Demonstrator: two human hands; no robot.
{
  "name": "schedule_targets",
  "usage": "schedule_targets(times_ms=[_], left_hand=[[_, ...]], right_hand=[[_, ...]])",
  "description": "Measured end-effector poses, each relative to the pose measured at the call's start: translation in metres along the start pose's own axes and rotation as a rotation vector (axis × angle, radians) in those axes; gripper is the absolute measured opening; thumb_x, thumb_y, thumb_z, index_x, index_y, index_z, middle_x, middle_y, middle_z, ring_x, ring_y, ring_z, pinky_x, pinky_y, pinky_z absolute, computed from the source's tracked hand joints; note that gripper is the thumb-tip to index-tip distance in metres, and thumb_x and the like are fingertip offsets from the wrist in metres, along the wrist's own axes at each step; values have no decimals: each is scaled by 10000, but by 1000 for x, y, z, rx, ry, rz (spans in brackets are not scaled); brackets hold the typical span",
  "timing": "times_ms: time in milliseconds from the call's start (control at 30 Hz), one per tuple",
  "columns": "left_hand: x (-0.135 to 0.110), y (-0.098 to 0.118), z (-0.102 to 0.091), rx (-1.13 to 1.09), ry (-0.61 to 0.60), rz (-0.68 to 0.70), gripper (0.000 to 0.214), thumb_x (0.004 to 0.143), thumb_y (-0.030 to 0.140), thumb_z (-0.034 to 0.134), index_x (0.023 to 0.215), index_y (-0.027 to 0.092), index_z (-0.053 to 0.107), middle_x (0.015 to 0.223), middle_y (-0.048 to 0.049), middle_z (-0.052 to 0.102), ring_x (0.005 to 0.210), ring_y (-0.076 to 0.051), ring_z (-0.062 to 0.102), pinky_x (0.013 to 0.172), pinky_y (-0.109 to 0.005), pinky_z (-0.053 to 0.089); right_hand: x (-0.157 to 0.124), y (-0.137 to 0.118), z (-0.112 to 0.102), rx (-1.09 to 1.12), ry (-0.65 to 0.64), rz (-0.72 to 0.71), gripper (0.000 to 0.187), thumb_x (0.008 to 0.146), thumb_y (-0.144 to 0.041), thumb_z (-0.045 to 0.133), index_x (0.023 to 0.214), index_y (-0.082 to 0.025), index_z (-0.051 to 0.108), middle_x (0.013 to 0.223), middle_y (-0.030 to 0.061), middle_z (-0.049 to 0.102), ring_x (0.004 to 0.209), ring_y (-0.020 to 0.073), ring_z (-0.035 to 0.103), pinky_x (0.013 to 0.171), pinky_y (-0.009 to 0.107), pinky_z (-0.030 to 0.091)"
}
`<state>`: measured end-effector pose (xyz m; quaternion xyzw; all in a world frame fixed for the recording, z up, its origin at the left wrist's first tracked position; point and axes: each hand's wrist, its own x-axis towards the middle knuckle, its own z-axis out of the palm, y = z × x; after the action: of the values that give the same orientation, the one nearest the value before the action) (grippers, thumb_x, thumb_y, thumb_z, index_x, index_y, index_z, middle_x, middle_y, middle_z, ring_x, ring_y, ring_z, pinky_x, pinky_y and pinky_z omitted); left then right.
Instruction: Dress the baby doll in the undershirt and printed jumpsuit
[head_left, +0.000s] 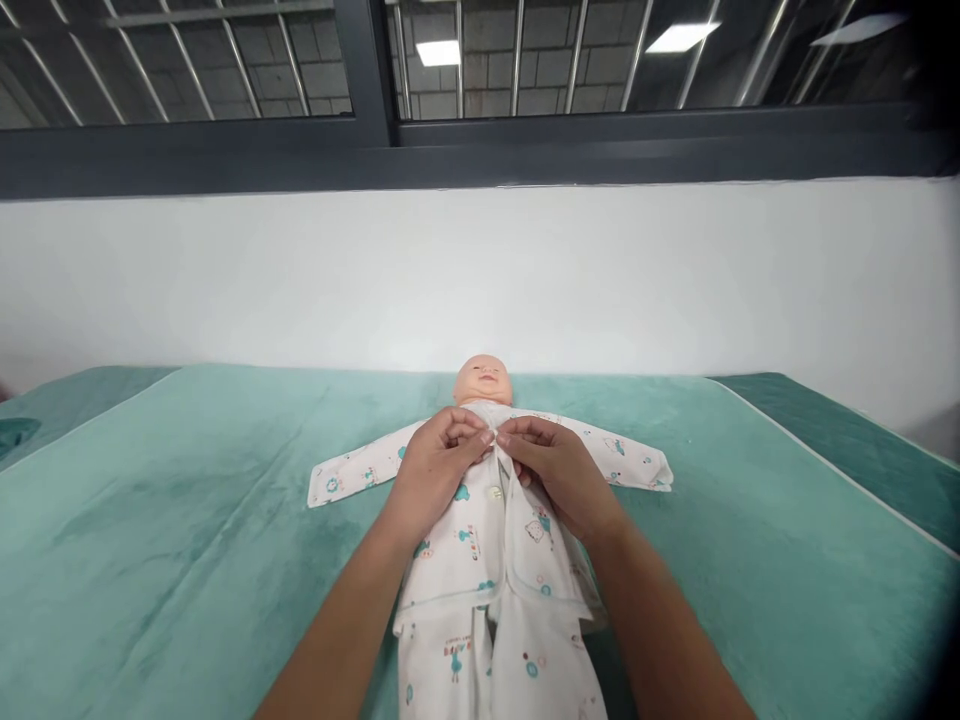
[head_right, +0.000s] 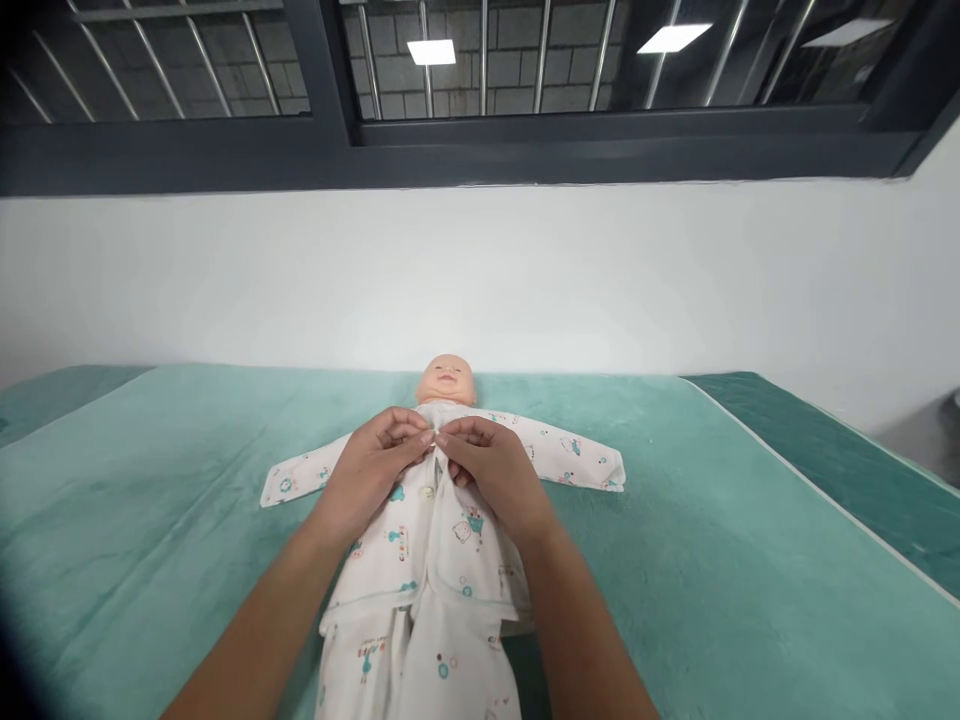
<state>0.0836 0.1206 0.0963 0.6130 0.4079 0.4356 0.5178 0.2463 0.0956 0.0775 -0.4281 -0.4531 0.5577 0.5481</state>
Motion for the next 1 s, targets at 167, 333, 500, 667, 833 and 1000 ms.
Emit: schedule_targets(times_ms=[167, 333, 500, 667, 833, 1000], left_hand=[[-1, -4, -3, -16, -20, 5, 229, 831, 399, 671, 957, 215, 623, 744, 29, 617, 688, -111, 551, 586, -221, 349], [-2, -6, -4, 18, -22, 21, 249, 851, 418, 651, 1006, 226, 617, 744, 29, 634, 688, -114, 556, 616, -229, 370], [-4, -5, -2, 58, 14, 12, 325, 811, 465, 679, 1012, 218, 614, 773, 7, 668, 684, -137, 578, 647, -256, 404], [-4, -6, -2, -28, 23, -34, 336, 788, 427, 695, 1037, 217, 612, 773, 9, 662, 657, -123, 545, 625, -243, 400], [-4, -6, -4, -91, 32, -45, 307, 768, 374, 702, 1009, 205, 612, 741, 23, 621, 588, -92, 472, 567, -224, 368], [-5, -6, -5, -119, 0, -51, 238, 787, 335, 684, 968, 208, 595, 722, 36, 579, 588, -83, 425, 545, -209, 325]], right_hand=[[-1, -3, -4, -13, -74, 0, 255, 820, -405, 703, 933, -176, 703, 670, -17, 590, 591, 88, 502, 579, 230, 403], [-4, -6, -1, -114, -85, 15, 282, 827, -405, 670, 1019, -199, 683, 699, -18, 612, 524, 74, 457, 480, 218, 342], [-8, -10, 2, -228, -138, 3, 252, 846, -382, 617, 1041, -224, 640, 677, -40, 574, 506, 81, 416, 409, 200, 303], [-10, -12, 3, -219, -156, 14, 279, 805, -273, 589, 1083, -246, 601, 671, -61, 547, 499, 85, 387, 367, 185, 297], [-8, -10, 4, -213, -120, 24, 308, 778, -260, 581, 1085, -250, 590, 657, -64, 556, 506, 91, 399, 357, 180, 289], [-7, -9, 4, -236, -114, 9, 302, 782, -252, 581, 1083, -238, 591, 643, -58, 561, 505, 89, 421, 383, 179, 302]])
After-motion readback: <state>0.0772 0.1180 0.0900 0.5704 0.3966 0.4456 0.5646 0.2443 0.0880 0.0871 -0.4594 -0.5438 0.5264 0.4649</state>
